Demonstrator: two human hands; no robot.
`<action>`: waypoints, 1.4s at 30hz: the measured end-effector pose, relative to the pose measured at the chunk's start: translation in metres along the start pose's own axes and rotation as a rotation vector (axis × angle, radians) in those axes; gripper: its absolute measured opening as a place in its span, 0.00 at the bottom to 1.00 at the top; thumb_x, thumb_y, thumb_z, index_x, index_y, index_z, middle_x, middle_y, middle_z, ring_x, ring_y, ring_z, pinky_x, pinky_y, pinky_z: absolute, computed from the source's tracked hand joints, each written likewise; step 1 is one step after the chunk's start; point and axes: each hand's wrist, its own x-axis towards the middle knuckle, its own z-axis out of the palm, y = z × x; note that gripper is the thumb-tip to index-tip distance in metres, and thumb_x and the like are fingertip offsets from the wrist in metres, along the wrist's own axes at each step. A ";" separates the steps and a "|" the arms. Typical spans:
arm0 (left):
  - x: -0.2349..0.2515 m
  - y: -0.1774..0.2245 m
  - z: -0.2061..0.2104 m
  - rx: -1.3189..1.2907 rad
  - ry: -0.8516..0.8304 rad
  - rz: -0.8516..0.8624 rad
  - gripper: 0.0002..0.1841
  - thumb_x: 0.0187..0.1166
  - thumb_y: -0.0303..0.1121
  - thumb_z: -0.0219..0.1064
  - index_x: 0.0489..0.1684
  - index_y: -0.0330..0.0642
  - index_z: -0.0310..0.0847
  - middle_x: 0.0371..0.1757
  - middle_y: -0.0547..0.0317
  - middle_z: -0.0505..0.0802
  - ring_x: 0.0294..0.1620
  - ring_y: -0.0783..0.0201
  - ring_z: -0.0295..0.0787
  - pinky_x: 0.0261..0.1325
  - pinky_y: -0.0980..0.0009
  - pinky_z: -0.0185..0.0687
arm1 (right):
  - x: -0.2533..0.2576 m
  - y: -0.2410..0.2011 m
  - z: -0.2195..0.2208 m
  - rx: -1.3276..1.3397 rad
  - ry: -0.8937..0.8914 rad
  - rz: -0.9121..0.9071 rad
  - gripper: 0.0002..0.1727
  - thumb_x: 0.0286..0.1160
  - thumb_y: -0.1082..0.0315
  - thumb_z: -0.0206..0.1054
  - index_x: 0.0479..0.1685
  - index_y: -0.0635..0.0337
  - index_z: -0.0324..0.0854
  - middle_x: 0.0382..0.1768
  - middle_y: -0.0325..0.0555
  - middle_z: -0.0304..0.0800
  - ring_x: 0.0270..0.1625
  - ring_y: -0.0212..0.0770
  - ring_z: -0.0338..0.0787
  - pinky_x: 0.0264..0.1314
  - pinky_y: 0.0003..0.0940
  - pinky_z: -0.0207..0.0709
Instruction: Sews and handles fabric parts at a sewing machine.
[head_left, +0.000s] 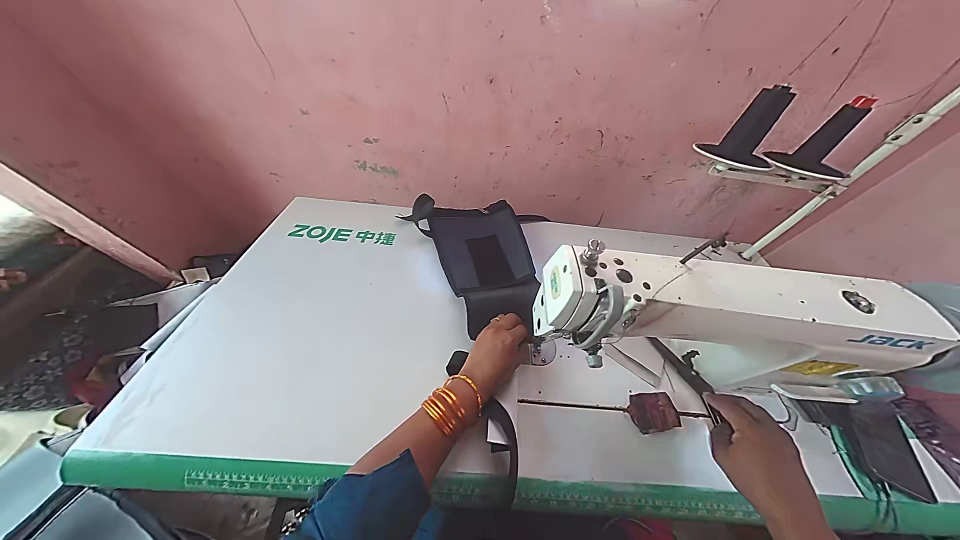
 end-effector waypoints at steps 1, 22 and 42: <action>0.001 0.002 0.000 0.029 -0.012 -0.052 0.10 0.76 0.26 0.64 0.40 0.29 0.91 0.53 0.40 0.93 0.61 0.46 0.90 0.69 0.57 0.81 | 0.000 0.007 -0.006 -0.075 -0.140 0.120 0.21 0.60 0.90 0.66 0.56 0.77 0.87 0.53 0.78 0.87 0.60 0.78 0.85 0.64 0.72 0.74; -0.049 0.026 -0.036 0.048 -0.036 -0.510 0.18 0.77 0.37 0.69 0.61 0.40 0.90 0.57 0.45 0.89 0.56 0.53 0.89 0.61 0.59 0.84 | -0.069 -0.133 0.043 1.598 -0.632 0.519 0.33 0.75 0.59 0.73 0.76 0.71 0.72 0.23 0.41 0.84 0.14 0.32 0.82 0.14 0.26 0.80; -0.181 0.015 -0.145 0.084 -0.168 -0.729 0.07 0.76 0.31 0.72 0.38 0.35 0.91 0.34 0.44 0.93 0.41 0.47 0.91 0.49 0.43 0.82 | -0.025 -0.005 0.009 0.119 -0.112 0.002 0.22 0.64 0.86 0.68 0.62 0.82 0.83 0.53 0.79 0.87 0.56 0.75 0.88 0.63 0.68 0.78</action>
